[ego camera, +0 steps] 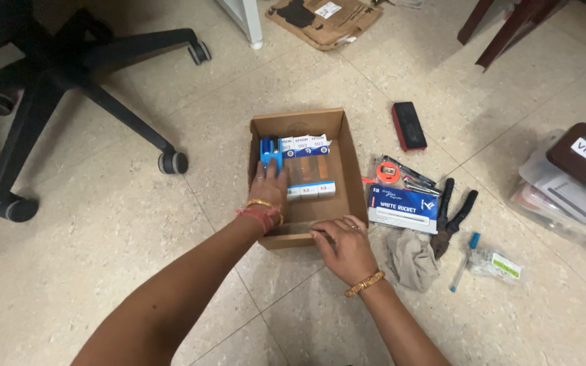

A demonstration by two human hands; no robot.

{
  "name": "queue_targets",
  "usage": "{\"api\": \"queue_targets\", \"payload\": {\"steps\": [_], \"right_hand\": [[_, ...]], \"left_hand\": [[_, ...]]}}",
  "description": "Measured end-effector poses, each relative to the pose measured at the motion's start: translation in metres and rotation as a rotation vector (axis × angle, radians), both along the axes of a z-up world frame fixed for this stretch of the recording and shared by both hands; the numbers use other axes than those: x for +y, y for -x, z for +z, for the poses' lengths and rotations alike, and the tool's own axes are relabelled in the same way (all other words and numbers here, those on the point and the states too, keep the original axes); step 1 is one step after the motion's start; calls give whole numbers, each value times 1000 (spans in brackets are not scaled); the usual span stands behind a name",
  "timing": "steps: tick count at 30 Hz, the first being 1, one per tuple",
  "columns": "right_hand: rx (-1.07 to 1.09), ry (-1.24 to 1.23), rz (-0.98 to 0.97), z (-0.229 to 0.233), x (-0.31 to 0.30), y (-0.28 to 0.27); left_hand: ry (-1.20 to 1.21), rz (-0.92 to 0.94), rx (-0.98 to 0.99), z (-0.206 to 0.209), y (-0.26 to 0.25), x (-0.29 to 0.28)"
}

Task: The person organizes small office supplies and tools on the floor. They place items into a clear plastic container and a cardboard box, using a cloth to wipe the box's interior.

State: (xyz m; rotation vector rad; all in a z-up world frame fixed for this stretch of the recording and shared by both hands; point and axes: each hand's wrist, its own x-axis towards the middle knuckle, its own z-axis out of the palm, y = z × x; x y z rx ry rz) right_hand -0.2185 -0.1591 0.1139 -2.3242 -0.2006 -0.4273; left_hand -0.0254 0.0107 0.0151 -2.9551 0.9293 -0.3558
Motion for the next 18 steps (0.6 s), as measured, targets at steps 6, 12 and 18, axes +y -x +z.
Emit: {"api": "queue_targets", "payload": {"steps": [6, 12, 18], "right_hand": [[-12, 8, 14, 0, -1, 0], [32, -2, 14, -2, -3, 1], [27, 15, 20, -2, -3, 2]], "left_hand": [[30, 62, 47, -28, -13, 2], [31, 86, 78, -33, -34, -2], [5, 125, 146, -26, -31, -7]]}}
